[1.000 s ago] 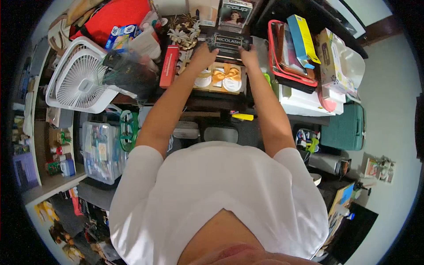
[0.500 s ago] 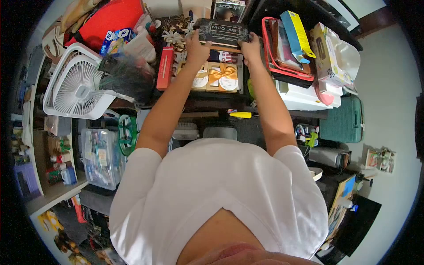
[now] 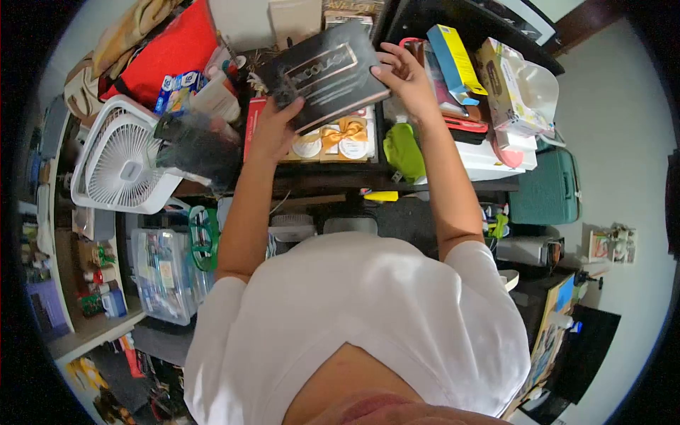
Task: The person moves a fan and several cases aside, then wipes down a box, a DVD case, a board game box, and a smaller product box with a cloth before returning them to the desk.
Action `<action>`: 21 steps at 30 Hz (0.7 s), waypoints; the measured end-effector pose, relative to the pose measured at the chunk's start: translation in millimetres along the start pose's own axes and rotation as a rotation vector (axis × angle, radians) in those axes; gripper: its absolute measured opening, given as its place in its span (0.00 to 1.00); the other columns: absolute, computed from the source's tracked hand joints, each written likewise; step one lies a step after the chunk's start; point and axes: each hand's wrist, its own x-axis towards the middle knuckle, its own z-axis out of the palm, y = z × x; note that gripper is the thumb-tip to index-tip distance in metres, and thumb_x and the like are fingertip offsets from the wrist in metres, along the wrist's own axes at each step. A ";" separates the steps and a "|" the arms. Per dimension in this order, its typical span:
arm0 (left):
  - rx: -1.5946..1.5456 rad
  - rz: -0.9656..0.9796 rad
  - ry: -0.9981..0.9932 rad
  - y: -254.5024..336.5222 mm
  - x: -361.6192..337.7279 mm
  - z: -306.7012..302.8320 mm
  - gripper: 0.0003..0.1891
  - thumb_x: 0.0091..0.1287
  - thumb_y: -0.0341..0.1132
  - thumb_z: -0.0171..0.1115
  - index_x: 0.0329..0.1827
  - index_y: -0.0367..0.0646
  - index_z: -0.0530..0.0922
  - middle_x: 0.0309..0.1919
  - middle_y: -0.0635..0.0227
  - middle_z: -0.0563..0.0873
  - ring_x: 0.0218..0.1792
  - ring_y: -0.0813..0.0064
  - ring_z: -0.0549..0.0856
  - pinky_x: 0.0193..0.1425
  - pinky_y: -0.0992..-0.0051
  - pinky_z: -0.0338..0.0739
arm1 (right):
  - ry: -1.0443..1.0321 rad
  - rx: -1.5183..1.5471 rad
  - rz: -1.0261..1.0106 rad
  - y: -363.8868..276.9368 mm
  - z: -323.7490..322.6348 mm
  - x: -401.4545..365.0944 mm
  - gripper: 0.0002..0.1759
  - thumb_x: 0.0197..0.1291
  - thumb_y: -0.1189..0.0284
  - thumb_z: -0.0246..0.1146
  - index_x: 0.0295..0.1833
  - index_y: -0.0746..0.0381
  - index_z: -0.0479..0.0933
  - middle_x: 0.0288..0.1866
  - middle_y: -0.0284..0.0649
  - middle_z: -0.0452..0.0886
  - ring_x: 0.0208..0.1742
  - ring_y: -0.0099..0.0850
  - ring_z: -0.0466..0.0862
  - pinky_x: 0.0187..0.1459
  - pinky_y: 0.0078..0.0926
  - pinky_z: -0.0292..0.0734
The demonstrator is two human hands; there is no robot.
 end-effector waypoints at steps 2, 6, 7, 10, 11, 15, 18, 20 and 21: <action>0.177 0.079 0.047 7.3 -10.3 -7.4 0.22 0.57 0.24 0.60 0.55 0.37 0.66 0.49 0.62 0.76 0.50 0.70 0.76 0.57 0.71 0.69 | 0.092 -0.177 -0.148 -6.5 2.3 -4.1 0.36 0.47 0.76 0.67 0.62 0.62 0.60 0.57 0.44 0.69 0.54 0.32 0.72 0.53 0.27 0.69; 0.491 0.083 0.082 21.0 -32.3 -6.6 0.23 0.55 0.24 0.62 0.54 0.36 0.67 0.47 0.63 0.77 0.49 0.73 0.76 0.55 0.75 0.69 | -0.010 -0.603 -0.411 -26.5 25.8 -12.2 0.39 0.40 0.69 0.71 0.60 0.59 0.64 0.58 0.43 0.68 0.58 0.36 0.70 0.56 0.38 0.64; 0.558 0.103 0.057 20.8 -33.9 -10.1 0.23 0.55 0.25 0.63 0.54 0.35 0.67 0.47 0.63 0.77 0.49 0.73 0.76 0.54 0.75 0.69 | -0.032 -0.942 -0.426 -35.7 35.6 -19.3 0.36 0.39 0.69 0.71 0.58 0.59 0.66 0.58 0.44 0.68 0.58 0.38 0.70 0.57 0.39 0.64; 0.668 0.117 -0.010 16.3 -37.5 -14.7 0.23 0.55 0.26 0.63 0.54 0.35 0.68 0.47 0.64 0.77 0.48 0.74 0.76 0.53 0.76 0.68 | -0.343 -1.228 -0.344 -54.5 61.7 -20.5 0.31 0.39 0.70 0.69 0.53 0.64 0.69 0.51 0.47 0.74 0.54 0.42 0.73 0.56 0.35 0.64; 0.690 0.115 -0.026 16.3 -39.8 -17.0 0.23 0.55 0.27 0.63 0.54 0.35 0.68 0.47 0.64 0.77 0.48 0.74 0.76 0.53 0.77 0.68 | -0.474 -1.148 -0.229 -55.1 65.3 -13.0 0.32 0.39 0.70 0.69 0.54 0.65 0.69 0.51 0.48 0.75 0.54 0.43 0.74 0.56 0.35 0.65; 0.627 0.149 0.090 19.0 -44.6 -18.3 0.22 0.58 0.29 0.61 0.56 0.35 0.67 0.48 0.63 0.76 0.49 0.75 0.74 0.53 0.77 0.68 | -0.703 -0.997 -0.213 -46.9 44.6 48.1 0.31 0.41 0.71 0.68 0.55 0.65 0.68 0.48 0.50 0.76 0.53 0.42 0.75 0.54 0.33 0.68; 0.730 0.267 0.188 24.6 -54.3 -33.3 0.21 0.60 0.30 0.59 0.56 0.36 0.67 0.48 0.63 0.76 0.50 0.76 0.74 0.54 0.77 0.67 | -0.510 -1.142 -0.224 -67.2 23.6 96.0 0.28 0.42 0.73 0.67 0.53 0.62 0.70 0.46 0.49 0.78 0.50 0.40 0.78 0.51 0.32 0.71; 0.709 0.250 0.221 20.7 -64.6 -60.0 0.21 0.61 0.30 0.58 0.57 0.36 0.67 0.47 0.63 0.76 0.50 0.75 0.74 0.55 0.77 0.67 | -0.342 -1.327 -0.348 -31.4 5.5 143.5 0.28 0.41 0.75 0.67 0.53 0.61 0.71 0.45 0.52 0.77 0.49 0.46 0.76 0.49 0.36 0.72; 0.700 0.240 0.235 18.6 -71.9 -72.5 0.20 0.62 0.30 0.57 0.57 0.37 0.67 0.47 0.63 0.76 0.50 0.75 0.74 0.55 0.77 0.66 | -0.320 -1.352 -0.357 -10.6 -0.5 163.1 0.28 0.40 0.76 0.66 0.53 0.61 0.71 0.45 0.52 0.77 0.49 0.46 0.76 0.49 0.36 0.72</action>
